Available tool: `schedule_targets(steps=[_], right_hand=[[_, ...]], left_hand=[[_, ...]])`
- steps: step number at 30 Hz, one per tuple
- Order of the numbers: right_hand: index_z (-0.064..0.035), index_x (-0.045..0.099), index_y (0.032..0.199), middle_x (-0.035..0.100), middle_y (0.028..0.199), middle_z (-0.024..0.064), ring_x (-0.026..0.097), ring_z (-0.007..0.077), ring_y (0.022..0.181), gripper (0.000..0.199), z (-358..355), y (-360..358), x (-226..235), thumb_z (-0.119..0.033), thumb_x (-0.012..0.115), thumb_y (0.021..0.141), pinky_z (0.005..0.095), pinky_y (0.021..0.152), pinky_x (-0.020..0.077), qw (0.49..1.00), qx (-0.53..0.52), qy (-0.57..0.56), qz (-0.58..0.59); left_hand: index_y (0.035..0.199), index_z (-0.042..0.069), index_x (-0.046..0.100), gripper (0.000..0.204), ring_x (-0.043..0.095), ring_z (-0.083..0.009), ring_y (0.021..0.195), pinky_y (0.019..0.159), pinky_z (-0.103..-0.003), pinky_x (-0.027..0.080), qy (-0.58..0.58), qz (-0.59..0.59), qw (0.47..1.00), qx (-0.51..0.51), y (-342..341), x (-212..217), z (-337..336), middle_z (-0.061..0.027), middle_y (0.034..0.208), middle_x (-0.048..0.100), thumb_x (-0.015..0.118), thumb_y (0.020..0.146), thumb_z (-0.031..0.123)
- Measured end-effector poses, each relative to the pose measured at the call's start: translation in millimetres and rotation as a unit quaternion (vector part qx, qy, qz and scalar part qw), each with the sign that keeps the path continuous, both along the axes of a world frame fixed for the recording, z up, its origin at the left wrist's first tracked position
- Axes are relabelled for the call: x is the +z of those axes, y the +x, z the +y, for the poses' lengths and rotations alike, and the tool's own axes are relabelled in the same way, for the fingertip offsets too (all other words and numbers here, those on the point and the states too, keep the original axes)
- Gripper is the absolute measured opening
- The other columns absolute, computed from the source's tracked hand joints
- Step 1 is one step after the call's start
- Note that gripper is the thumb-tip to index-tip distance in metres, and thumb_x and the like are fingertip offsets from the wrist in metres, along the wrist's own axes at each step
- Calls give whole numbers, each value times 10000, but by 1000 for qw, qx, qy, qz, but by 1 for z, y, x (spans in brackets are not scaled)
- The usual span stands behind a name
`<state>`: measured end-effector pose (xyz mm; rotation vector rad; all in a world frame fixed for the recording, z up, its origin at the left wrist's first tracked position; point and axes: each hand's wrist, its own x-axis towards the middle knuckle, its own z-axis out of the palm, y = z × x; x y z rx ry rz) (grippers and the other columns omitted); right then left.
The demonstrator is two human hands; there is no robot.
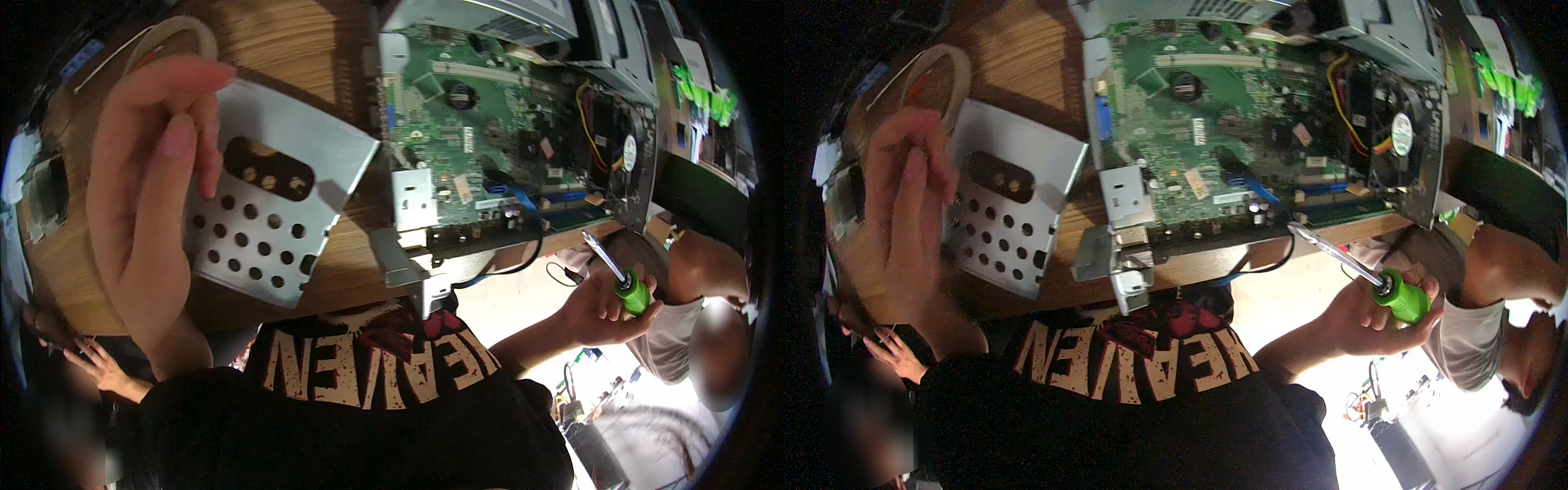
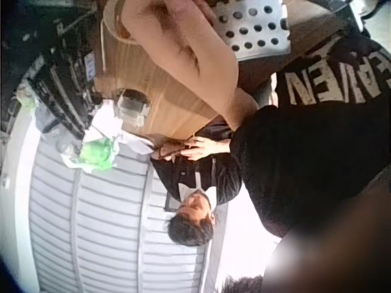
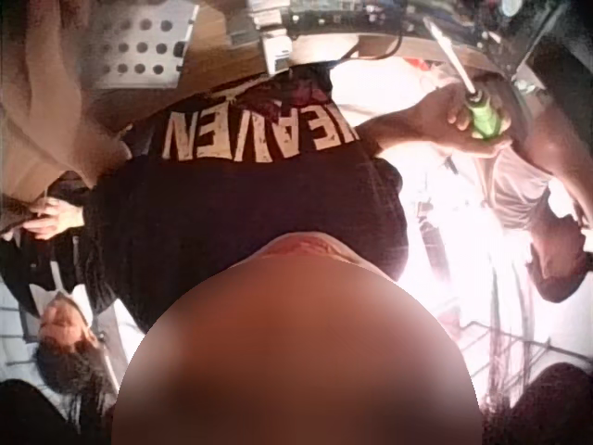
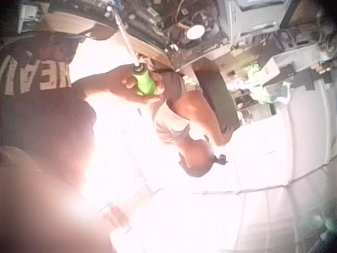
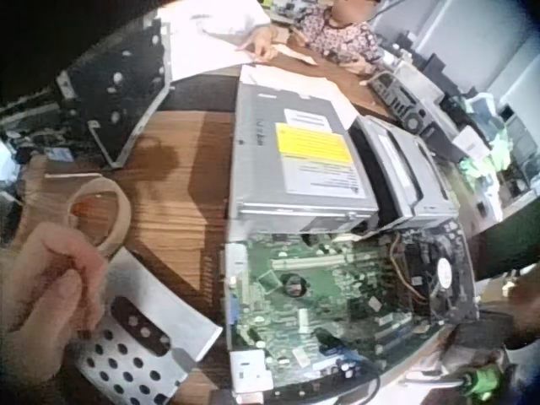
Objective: The person assembles a computer by inserting a hard drive bay into the chassis and securing it with a screwdriver.
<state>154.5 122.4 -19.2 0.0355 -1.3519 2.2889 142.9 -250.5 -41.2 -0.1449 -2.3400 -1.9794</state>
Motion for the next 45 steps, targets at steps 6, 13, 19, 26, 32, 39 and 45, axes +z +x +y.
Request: schedule_targets(steps=[6, 13, 19, 26, 32, 39, 45], right_hand=[[37, 478, 981, 525, 866, 156, 401, 42, 372, 344, 3, 1, -6, -293, 434, 891, 140, 279, 353, 998, 59, -20, 13], [40, 451, 940, 466, 865, 110, 374, 45, 365, 340, 4, -8, -9, -296, 413, 903, 152, 302, 364, 995, 88, -44, 2], [28, 443, 931, 492, 829, 145, 301, 67, 350, 331, -1, 2, -13, -301, 407, 914, 156, 305, 296, 998, 5, -45, -36], [23, 453, 941, 498, 846, 139, 319, 62, 356, 318, 11, 9, -13, -291, 410, 913, 156, 300, 288, 997, 27, -71, -13], [37, 460, 961, 477, 819, 135, 288, 58, 341, 348, 24, 18, -21, -300, 387, 919, 157, 306, 261, 997, 4, -79, -9], [34, 452, 975, 487, 842, 145, 279, 57, 339, 343, 43, 29, -27, -291, 355, 926, 152, 318, 247, 996, -44, -77, -8], [26, 440, 1002, 508, 863, 141, 300, 53, 361, 319, 61, 38, -27, -273, 352, 935, 158, 326, 282, 993, -17, -100, 62]], left_hand=[[1072, 2, 520, 202, 470, -91, 802, 679, -209, 371, -116, 82, 977, 162, 7, 4, -25, -43, 933, 551, 505, 878, 55], [925, 55, 630, 161, 554, -68, 785, 711, -219, 423, -378, 70, 875, 296, -4, -6, -36, -3, 846, 639, 641, 764, 60], [923, 60, 616, 179, 576, -149, 649, 629, -269, 456, -362, 68, 885, 284, -15, -23, -38, -58, 789, 650, 643, 746, 58], [908, 45, 630, 157, 559, -137, 627, 603, -257, 446, -358, 57, 891, 274, -21, -34, -36, -63, 769, 649, 654, 756, 82], [885, 35, 646, 130, 566, -133, 672, 628, -253, 447, -373, 36, 887, 272, -19, -32, -35, -76, 776, 642, 655, 773, 101], [903, 28, 637, 130, 533, -135, 748, 679, -247, 422, -328, 123, 916, 196, -15, -4, -21, -66, 842, 596, 635, 784, 80], [1004, 56, 615, 285, 539, -257, 971, 877, -361, 401, -393, 116, 911, -47, -11, 13, 13, -93, 978, 576, 649, 738, 152]])
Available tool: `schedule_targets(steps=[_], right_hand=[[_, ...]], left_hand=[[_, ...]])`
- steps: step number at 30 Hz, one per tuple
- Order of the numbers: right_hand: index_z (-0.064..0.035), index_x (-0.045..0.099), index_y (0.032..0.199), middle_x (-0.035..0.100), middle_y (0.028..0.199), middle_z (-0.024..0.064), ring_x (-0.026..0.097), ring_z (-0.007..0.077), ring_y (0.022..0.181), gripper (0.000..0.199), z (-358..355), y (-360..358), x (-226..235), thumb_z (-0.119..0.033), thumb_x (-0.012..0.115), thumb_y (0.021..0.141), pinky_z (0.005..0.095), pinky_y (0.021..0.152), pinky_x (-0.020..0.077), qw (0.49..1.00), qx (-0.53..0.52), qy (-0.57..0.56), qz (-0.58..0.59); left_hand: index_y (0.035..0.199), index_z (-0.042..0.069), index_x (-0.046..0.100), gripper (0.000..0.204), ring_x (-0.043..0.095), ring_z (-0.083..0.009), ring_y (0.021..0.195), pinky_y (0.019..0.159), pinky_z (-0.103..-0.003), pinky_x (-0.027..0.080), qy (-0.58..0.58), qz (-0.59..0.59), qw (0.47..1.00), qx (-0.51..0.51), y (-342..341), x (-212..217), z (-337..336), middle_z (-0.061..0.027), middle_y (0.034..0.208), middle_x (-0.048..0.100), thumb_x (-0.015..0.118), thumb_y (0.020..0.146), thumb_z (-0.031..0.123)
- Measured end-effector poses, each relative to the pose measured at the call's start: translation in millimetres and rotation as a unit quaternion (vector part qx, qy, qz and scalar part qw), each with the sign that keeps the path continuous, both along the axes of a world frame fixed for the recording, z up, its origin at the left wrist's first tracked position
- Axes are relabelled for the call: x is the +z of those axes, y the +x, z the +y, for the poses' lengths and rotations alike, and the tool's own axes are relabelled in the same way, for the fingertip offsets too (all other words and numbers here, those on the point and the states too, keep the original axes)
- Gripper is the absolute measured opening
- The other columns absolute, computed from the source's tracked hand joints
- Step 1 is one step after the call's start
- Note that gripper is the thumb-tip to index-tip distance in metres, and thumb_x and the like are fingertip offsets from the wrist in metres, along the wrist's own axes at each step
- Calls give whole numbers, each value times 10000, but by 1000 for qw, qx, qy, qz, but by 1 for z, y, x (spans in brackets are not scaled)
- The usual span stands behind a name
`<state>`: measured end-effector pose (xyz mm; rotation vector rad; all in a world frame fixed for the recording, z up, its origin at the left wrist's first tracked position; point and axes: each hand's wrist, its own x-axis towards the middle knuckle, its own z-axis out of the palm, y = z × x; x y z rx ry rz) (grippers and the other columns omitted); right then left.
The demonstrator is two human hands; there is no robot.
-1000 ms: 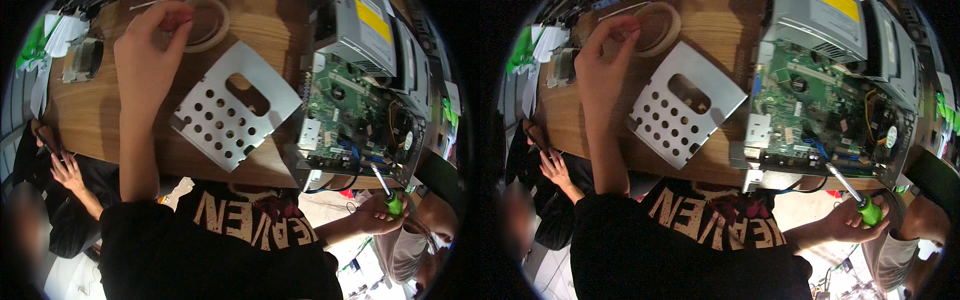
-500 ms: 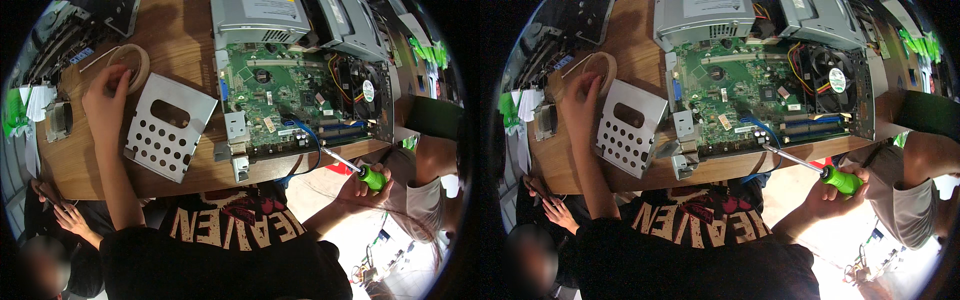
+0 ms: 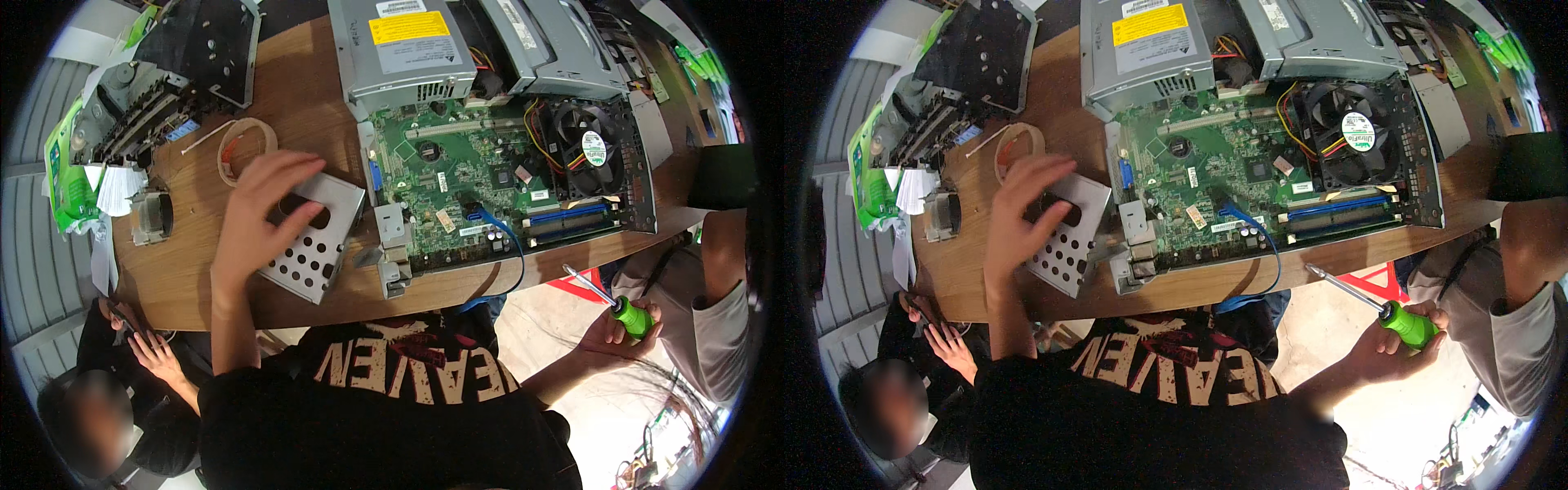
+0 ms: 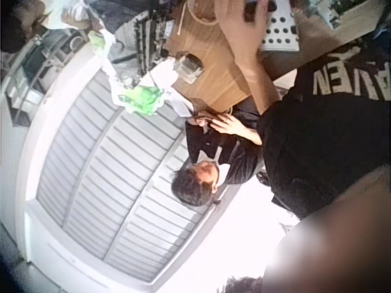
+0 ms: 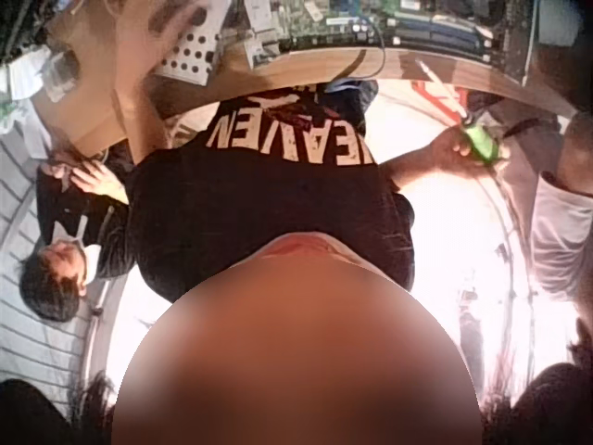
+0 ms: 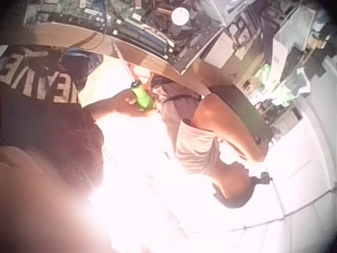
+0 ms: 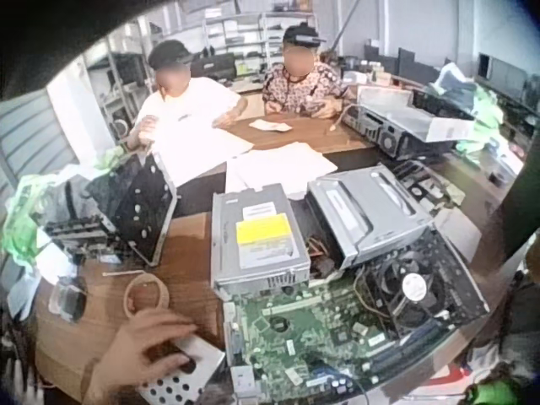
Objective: The person assembles a computer by inserting a hard drive bay into the chassis and securing it with a screwdriver.
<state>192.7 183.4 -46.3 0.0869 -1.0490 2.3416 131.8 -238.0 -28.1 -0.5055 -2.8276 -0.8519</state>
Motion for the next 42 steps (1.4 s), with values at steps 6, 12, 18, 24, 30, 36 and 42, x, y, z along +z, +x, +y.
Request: schedule_targets(steps=[6, 12, 18, 24, 30, 36, 42], right_hand=[[12, 438, 977, 498, 857, 130, 283, 52, 344, 318, -11, -7, -7, -286, 338, 932, 161, 372, 296, 998, -15, -1, -62], [8, 439, 1013, 527, 893, 129, 285, 42, 355, 288, -13, -13, -3, -261, 390, 921, 147, 338, 289, 998, 65, -6, -13], [-6, 450, 966, 487, 801, 89, 298, 47, 386, 333, -18, -22, 4, -331, 388, 925, 153, 363, 306, 997, 21, -18, -74], [-70, 396, 786, 373, 558, 21, 301, 86, 424, 290, -41, -45, 40, -335, 410, 902, 224, 391, 248, 967, 246, 11, -61], [11, 443, 921, 552, 854, 173, 463, 91, 382, 292, -80, -59, 74, -272, 494, 869, 175, 294, 287, 884, 399, 187, -156], [27, 475, 1162, 575, 907, 106, 465, 63, 419, 477, -102, -82, 77, -260, 640, 819, 182, 364, 335, 844, 252, 414, -230], [68, 474, 1136, 550, 661, 29, 443, 47, 397, 521, -87, -94, 65, -274, 667, 793, 172, 350, 331, 826, 256, 404, -300]], left_hand=[[1027, 48, 591, 300, 513, -291, 951, 838, -357, 404, -19, -16, 1000, 5, -3, -3, 8, -112, 989, 549, 646, 752, 151], [918, -8, 605, 199, 540, -180, 719, 649, -276, 422, 94, -67, 992, 55, -2, 9, -15, -75, 801, 591, 639, 784, 136], [897, -12, 624, 178, 491, -47, 711, 624, -205, 402, 216, -18, 972, 89, -4, 41, -39, 22, 776, 594, 592, 860, 159], [882, -33, 632, 203, 519, -52, 707, 625, -198, 421, 287, 56, 955, 59, -36, 91, -17, 9, 778, 609, 596, 849, 163], [859, -33, 641, 205, 547, -88, 672, 617, -231, 435, 149, 132, 978, -68, -69, 118, 61, -60, 724, 623, 608, 818, 165], [888, -43, 625, 241, 580, -158, 671, 618, -288, 454, 153, -43, 971, -177, -86, 118, 97, -129, 747, 617, 593, 802, 180], [952, -3, 652, 274, 584, -93, 728, 652, -230, 459, 231, -132, 954, -141, -114, 76, 106, -82, 810, 652, 574, 860, 244]])
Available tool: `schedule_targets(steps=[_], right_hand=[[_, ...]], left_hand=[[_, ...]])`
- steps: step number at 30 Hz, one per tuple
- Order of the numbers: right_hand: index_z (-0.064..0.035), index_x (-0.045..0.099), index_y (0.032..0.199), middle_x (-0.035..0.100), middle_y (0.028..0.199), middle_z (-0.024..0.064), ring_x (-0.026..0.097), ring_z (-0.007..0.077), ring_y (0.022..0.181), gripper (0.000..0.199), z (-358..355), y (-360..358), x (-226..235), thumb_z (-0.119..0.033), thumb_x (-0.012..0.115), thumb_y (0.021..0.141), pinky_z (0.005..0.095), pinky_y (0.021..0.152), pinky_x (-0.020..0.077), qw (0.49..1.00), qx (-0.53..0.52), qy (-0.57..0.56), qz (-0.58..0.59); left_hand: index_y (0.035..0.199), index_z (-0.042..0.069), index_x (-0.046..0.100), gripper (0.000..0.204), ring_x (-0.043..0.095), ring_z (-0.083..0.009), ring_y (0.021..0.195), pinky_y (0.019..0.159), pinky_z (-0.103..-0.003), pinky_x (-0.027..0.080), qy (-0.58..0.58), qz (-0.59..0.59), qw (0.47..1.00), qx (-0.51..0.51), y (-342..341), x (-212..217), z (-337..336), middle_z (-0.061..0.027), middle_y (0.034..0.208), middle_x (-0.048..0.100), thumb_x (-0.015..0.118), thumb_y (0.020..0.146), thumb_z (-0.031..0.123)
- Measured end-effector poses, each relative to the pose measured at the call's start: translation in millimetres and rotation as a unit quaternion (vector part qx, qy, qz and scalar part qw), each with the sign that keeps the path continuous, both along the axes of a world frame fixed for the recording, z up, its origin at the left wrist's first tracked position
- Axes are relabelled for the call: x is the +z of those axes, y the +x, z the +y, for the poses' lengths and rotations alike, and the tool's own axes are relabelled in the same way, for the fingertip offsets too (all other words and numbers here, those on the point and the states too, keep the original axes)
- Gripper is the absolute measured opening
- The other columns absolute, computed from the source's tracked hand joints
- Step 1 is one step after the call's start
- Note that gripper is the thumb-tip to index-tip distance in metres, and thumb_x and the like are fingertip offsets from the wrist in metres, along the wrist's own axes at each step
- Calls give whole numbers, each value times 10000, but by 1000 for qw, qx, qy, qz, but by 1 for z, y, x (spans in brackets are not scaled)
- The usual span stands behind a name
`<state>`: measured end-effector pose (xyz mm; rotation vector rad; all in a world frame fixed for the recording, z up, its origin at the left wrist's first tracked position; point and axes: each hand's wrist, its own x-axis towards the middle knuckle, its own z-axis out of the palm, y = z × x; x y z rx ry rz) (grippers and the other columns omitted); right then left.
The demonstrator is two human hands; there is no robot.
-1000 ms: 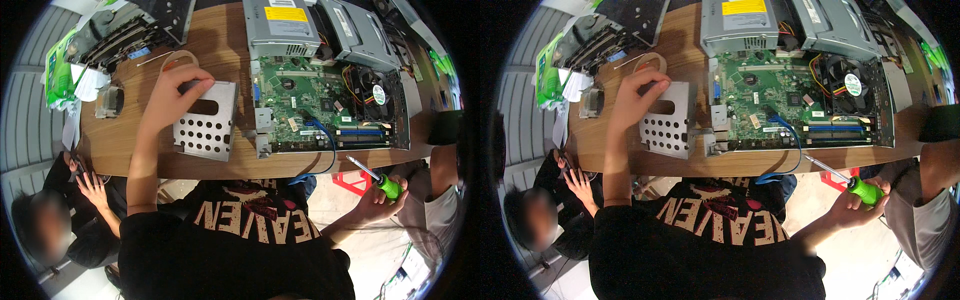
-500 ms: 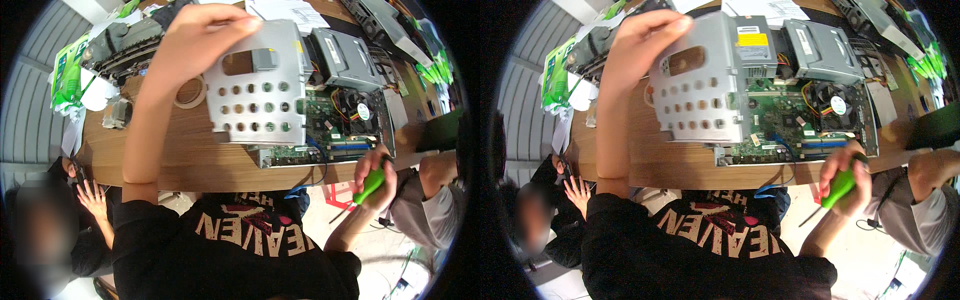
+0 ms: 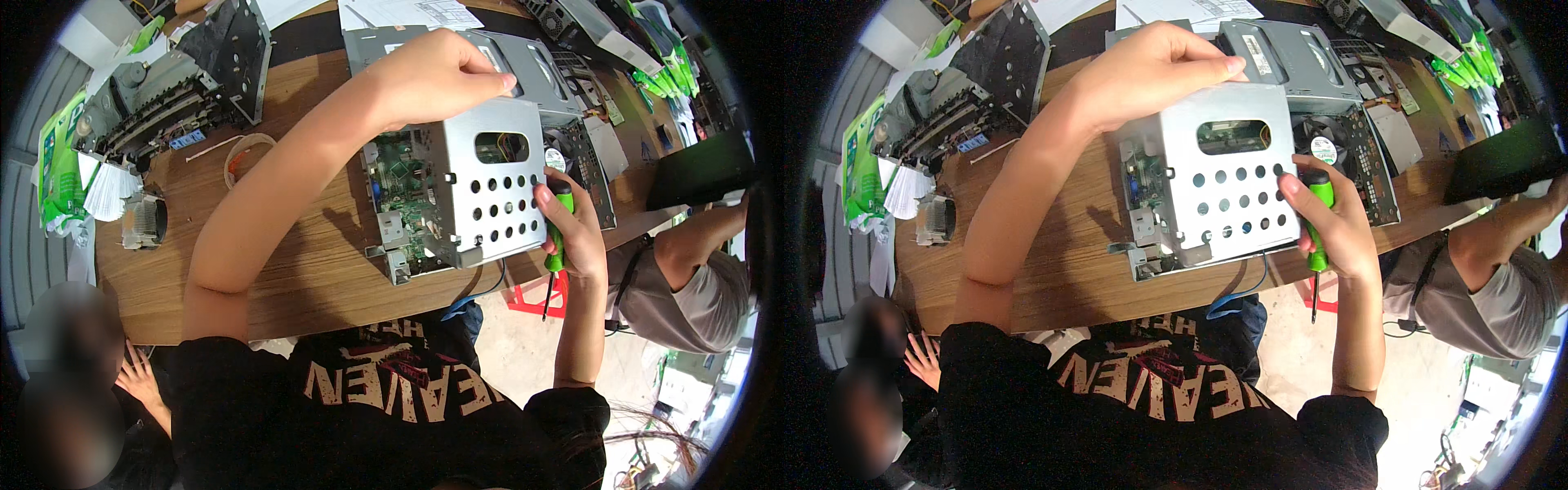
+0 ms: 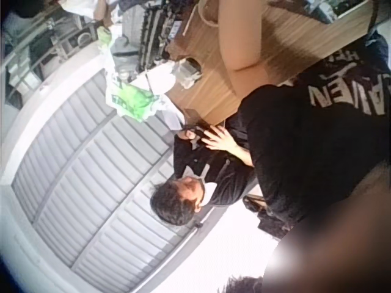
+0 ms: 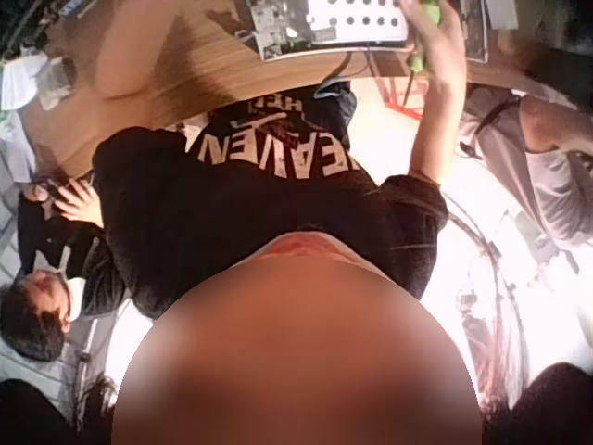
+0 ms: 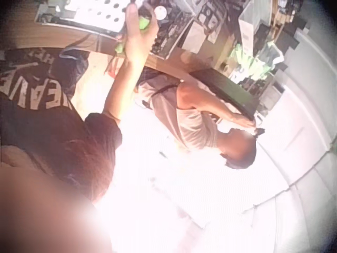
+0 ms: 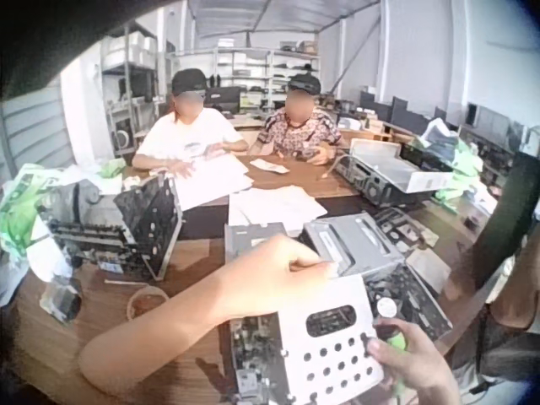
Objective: The person assembles a computer by inserting a hard drive bay into the chassis and securing it with a screwdriver.
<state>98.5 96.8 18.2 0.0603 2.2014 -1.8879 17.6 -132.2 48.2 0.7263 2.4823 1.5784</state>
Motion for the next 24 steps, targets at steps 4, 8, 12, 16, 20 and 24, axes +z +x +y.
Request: schedule_targets(steps=[4, 8, 12, 16, 20, 24], right_hand=[[86, 466, 1145, 557, 684, 30, 446, 46, 398, 546, 1, -3, -4, -291, 654, 798, 167, 339, 333, 998, 12, -38, -47], [93, 453, 1161, 570, 704, 45, 460, 42, 415, 564, -2, -1, -2, -292, 650, 799, 171, 344, 334, 999, -4, -14, -38], [89, 478, 1143, 583, 727, 43, 466, 38, 433, 536, -3, 0, 0, -282, 656, 800, 172, 359, 335, 997, 9, 81, 14], [83, 494, 1131, 592, 722, 48, 462, 40, 432, 527, -12, -8, 3, -287, 663, 796, 168, 366, 335, 990, 49, 134, 15], [84, 487, 1137, 601, 715, 59, 465, 44, 432, 526, -25, -11, 8, -285, 657, 803, 170, 364, 342, 981, 85, 175, -14], [66, 505, 1132, 585, 729, 47, 464, 40, 446, 485, -38, -15, 2, -267, 649, 809, 166, 371, 336, 978, 98, 186, -2]], left_hand=[[1091, 37, 592, 350, 585, -121, 850, 752, -241, 454, 121, -99, 986, -60, -3, -19, -14, -102, 918, 635, 443, 928, 308], [1068, 28, 589, 362, 581, -148, 895, 793, -265, 452, 114, -24, 993, -10, 1, -28, -33, -105, 950, 626, 413, 938, 316], [1009, 23, 611, 320, 575, -121, 820, 730, -243, 454, 122, 121, 984, 51, 17, -36, -69, -80, 878, 630, 420, 934, 269], [904, 4, 622, 224, 551, -81, 658, 589, -217, 459, 109, -5, 987, 116, 47, -55, -89, -41, 734, 598, 482, 899, 179], [918, -4, 606, 225, 535, -83, 600, 542, -203, 445, 125, -76, 983, 112, 71, -78, -88, -34, 711, 583, 446, 926, 153], [934, -11, 595, 201, 573, -98, 643, 580, -218, 480, 145, -140, 971, 132, 76, -93, -88, -42, 722, 586, 469, 919, 145]])
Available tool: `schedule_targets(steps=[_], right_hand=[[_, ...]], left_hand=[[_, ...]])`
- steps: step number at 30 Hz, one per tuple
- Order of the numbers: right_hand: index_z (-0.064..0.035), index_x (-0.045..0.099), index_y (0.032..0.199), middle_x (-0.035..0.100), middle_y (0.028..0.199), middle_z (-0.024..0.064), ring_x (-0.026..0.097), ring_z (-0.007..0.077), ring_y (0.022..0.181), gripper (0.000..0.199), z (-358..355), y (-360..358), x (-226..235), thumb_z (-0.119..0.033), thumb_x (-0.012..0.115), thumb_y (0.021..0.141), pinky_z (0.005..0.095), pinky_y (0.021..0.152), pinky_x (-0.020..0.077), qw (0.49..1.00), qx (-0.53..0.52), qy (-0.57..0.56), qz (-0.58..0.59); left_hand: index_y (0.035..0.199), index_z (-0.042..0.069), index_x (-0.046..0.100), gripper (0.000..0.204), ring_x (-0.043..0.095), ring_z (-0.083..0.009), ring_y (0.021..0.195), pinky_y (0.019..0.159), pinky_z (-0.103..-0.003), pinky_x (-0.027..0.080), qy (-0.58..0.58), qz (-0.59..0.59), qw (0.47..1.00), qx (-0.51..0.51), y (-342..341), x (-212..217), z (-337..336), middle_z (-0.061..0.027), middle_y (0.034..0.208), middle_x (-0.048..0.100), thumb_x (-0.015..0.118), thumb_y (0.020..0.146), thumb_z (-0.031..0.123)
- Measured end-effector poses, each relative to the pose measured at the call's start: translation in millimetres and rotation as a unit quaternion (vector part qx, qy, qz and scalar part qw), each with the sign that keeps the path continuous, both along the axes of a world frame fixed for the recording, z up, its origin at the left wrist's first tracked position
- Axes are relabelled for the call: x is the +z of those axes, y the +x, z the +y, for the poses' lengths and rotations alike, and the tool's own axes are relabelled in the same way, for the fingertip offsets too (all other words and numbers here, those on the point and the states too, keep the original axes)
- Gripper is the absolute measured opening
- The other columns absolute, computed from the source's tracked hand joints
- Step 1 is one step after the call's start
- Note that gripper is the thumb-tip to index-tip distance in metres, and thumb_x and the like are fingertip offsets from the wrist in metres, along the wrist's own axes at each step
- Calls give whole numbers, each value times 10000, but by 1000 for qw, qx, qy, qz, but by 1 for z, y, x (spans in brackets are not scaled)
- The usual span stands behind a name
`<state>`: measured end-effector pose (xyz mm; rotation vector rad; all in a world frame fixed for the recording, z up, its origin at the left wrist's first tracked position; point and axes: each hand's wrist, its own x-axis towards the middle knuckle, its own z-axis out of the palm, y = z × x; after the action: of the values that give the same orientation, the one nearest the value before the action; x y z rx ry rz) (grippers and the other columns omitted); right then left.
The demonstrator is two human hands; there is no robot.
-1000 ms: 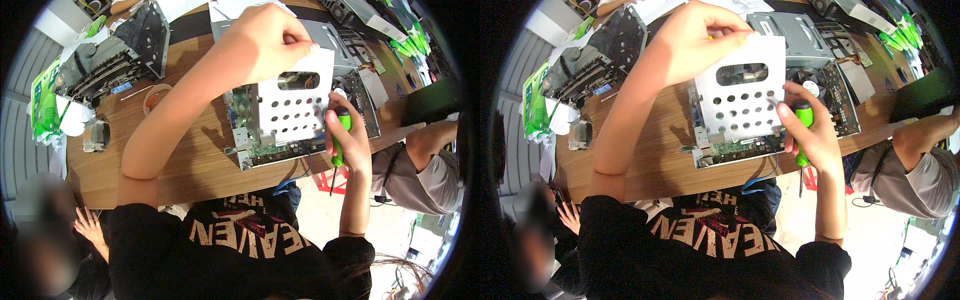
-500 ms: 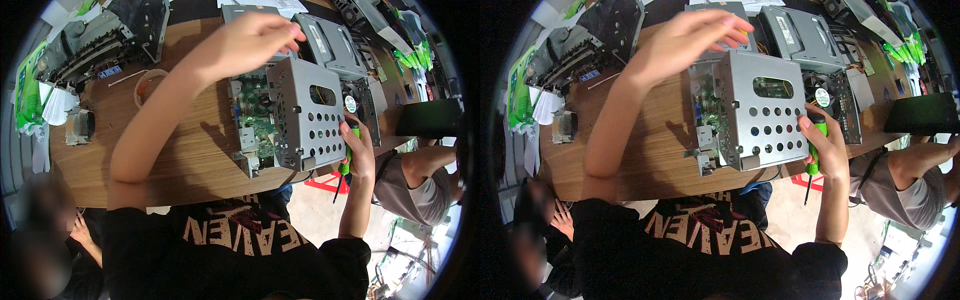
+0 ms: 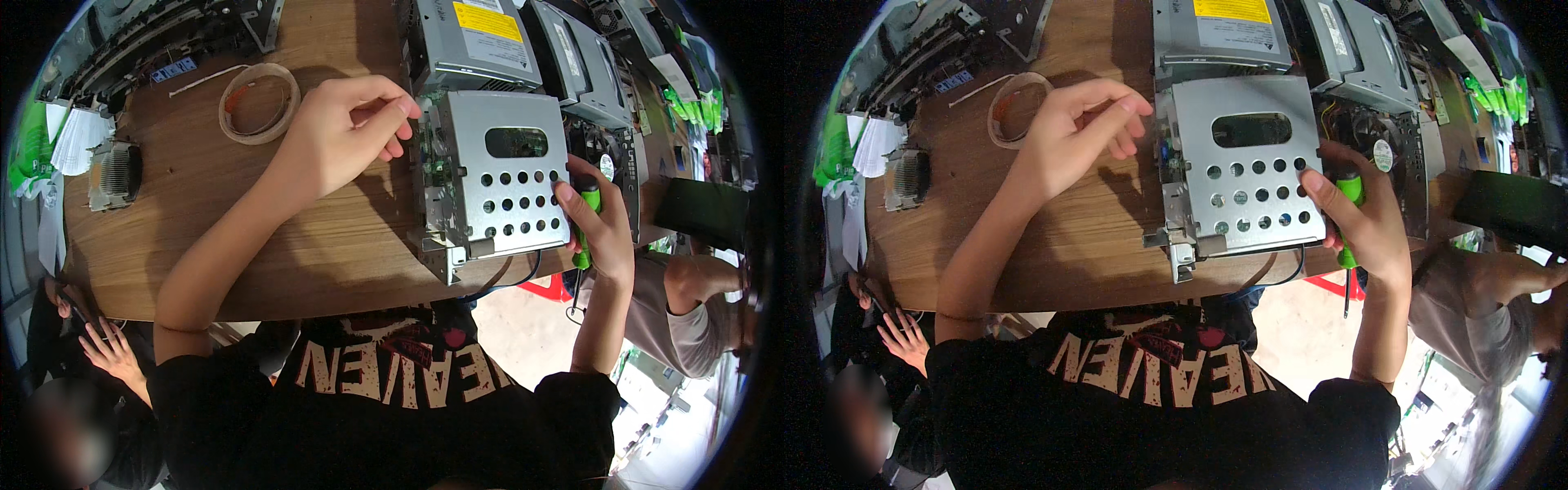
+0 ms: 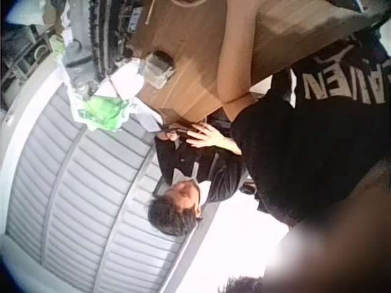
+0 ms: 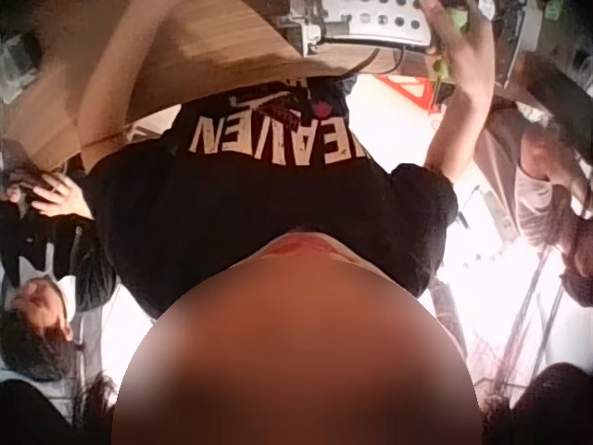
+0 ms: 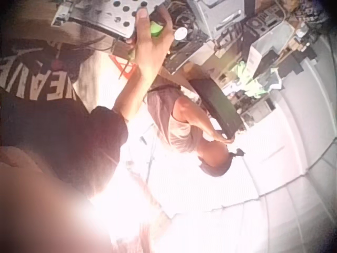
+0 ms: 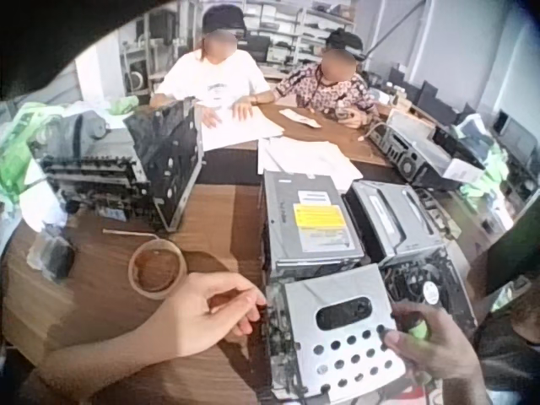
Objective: The person assembles a computer by inserting a hard drive bay into the chassis and securing it with a screwdriver.
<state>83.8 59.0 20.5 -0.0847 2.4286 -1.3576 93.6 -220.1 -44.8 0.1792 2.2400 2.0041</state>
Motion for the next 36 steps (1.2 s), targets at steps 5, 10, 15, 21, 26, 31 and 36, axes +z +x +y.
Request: schedule_targets(steps=[5, 10, 15, 21, 26, 31, 36], right_hand=[[69, 487, 1154, 570, 730, 34, 465, 31, 459, 501, -6, -2, -3, -264, 644, 814, 161, 385, 338, 999, -6, 25, -22], [92, 476, 1151, 590, 710, 47, 462, 47, 438, 552, -10, -2, -6, -300, 657, 807, 171, 379, 345, 1000, -7, 26, -13], [84, 488, 1146, 586, 703, 45, 463, 39, 442, 538, -14, -1, -9, -297, 659, 807, 170, 381, 343, 999, -8, 34, -1], [70, 493, 1149, 589, 714, 39, 466, 32, 448, 529, -14, -2, -11, -294, 663, 804, 163, 380, 342, 1000, -6, 23, -5], [50, 500, 1139, 590, 725, 32, 458, 20, 453, 504, -14, -2, -14, -290, 663, 804, 154, 376, 333, 1000, -9, 5, 0], [2, 499, 1126, 580, 738, 18, 439, 10, 456, 451, -13, 0, -18, -283, 654, 813, 146, 378, 313, 1000, -10, -15, -9], [-31, 501, 1088, 564, 740, 2, 425, 4, 466, 396, -12, -1, -21, -283, 647, 819, 144, 377, 300, 1000, 6, -27, 4]], left_hand=[[989, -17, 567, 165, 613, -131, 715, 627, -238, 511, 22, -49, 998, -18, -1, -12, 1, -75, 814, 600, 484, 906, 99], [1009, -31, 542, 170, 623, -162, 762, 663, -261, 529, 51, -34, 998, -16, 0, -19, 2, -105, 891, 603, 478, 904, 87], [1005, -41, 534, 170, 628, -193, 805, 700, -290, 542, 55, -38, 998, -22, -1, -20, 0, -126, 915, 604, 473, 903, 80], [1015, -37, 528, 178, 628, -207, 814, 708, -301, 545, 57, -49, 997, -25, -1, -17, -1, -132, 926, 597, 476, 904, 91], [1102, -18, 472, 249, 602, -196, 861, 681, -314, 555, 57, -41, 997, -20, -1, -15, 0, -144, 1037, 534, 480, 912, 142], [1230, -21, 360, 499, 587, -209, 886, 607, -287, 557, 33, -45, 998, 6, 4, -14, 12, -183, 1146, 456, 536, 884, 292], [1231, -137, 334, 832, 596, -204, 767, 576, -267, 531, -5, 28, 1000, 13, 7, -14, 19, -251, 1078, 483, 643, 761, 478]])
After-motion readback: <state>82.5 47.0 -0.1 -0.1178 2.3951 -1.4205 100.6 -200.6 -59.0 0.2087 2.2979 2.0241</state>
